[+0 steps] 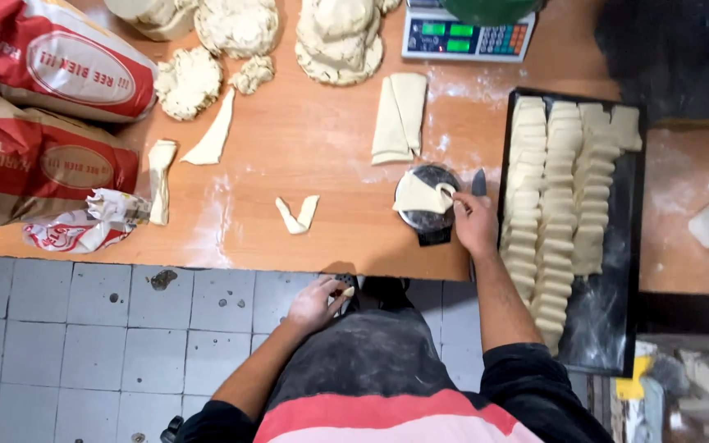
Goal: Shaping and folding pieces of dough on a workbench in a bakery.
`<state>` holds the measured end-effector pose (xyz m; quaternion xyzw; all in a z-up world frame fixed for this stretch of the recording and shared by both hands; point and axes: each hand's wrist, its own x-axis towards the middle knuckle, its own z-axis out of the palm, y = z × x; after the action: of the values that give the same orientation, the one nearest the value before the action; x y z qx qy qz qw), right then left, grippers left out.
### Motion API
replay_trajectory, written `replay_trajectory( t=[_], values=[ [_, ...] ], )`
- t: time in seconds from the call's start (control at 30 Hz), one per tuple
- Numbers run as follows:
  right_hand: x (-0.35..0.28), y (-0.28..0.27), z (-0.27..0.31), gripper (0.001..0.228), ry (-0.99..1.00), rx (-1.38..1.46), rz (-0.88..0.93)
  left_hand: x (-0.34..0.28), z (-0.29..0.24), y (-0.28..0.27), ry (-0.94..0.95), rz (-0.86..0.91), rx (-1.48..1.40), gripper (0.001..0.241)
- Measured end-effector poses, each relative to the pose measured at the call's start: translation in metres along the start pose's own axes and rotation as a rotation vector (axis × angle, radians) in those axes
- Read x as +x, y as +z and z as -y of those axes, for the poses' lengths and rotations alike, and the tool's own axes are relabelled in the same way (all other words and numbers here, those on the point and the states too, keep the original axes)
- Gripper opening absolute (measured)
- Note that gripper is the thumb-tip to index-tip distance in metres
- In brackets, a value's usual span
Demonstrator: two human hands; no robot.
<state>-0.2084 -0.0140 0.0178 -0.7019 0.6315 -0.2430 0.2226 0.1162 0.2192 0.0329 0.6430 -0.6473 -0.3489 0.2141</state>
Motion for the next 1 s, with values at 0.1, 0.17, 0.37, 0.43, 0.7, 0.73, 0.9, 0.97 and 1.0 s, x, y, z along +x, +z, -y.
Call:
replay_trajectory(
  t=[0.1,0.17,0.37,0.43,0.7,0.73,0.9,0.97,1.0],
  values=[
    [-0.032,0.002,-0.002,0.020,0.181,0.196,-0.076,0.002,-0.001,-0.005,0.029,0.025,0.001,0.020],
    [-0.063,0.030,-0.036,0.020,0.190,0.332,-0.041,0.006,-0.008,-0.001,0.005,0.059,-0.022,0.021],
    [-0.155,0.021,0.036,0.036,0.209,0.554,0.419,0.029,-0.034,0.025,-0.006,0.144,-0.137,0.022],
    [-0.167,0.012,0.064,0.046,0.177,0.671,0.559,0.037,-0.038,0.035,-0.017,0.135,-0.153,0.023],
    [-0.167,0.004,0.053,0.031,0.255,0.315,0.571,0.066,-0.010,0.050,-0.338,0.135,-0.073,0.040],
    [-0.165,0.000,0.044,0.031,0.254,0.318,0.576,0.073,-0.005,0.037,-0.343,0.135,-0.072,0.040],
    [-0.118,0.002,-0.002,0.019,0.148,0.199,0.450,0.096,0.032,-0.028,-0.375,-0.359,0.434,0.046],
    [-0.083,-0.001,0.007,0.018,0.040,0.254,0.356,0.098,0.059,-0.027,-0.326,-0.444,0.506,0.046],
    [-0.062,-0.002,0.012,0.017,-0.055,0.305,0.246,0.102,0.072,-0.026,-0.258,-0.519,0.574,0.046]
  ],
)
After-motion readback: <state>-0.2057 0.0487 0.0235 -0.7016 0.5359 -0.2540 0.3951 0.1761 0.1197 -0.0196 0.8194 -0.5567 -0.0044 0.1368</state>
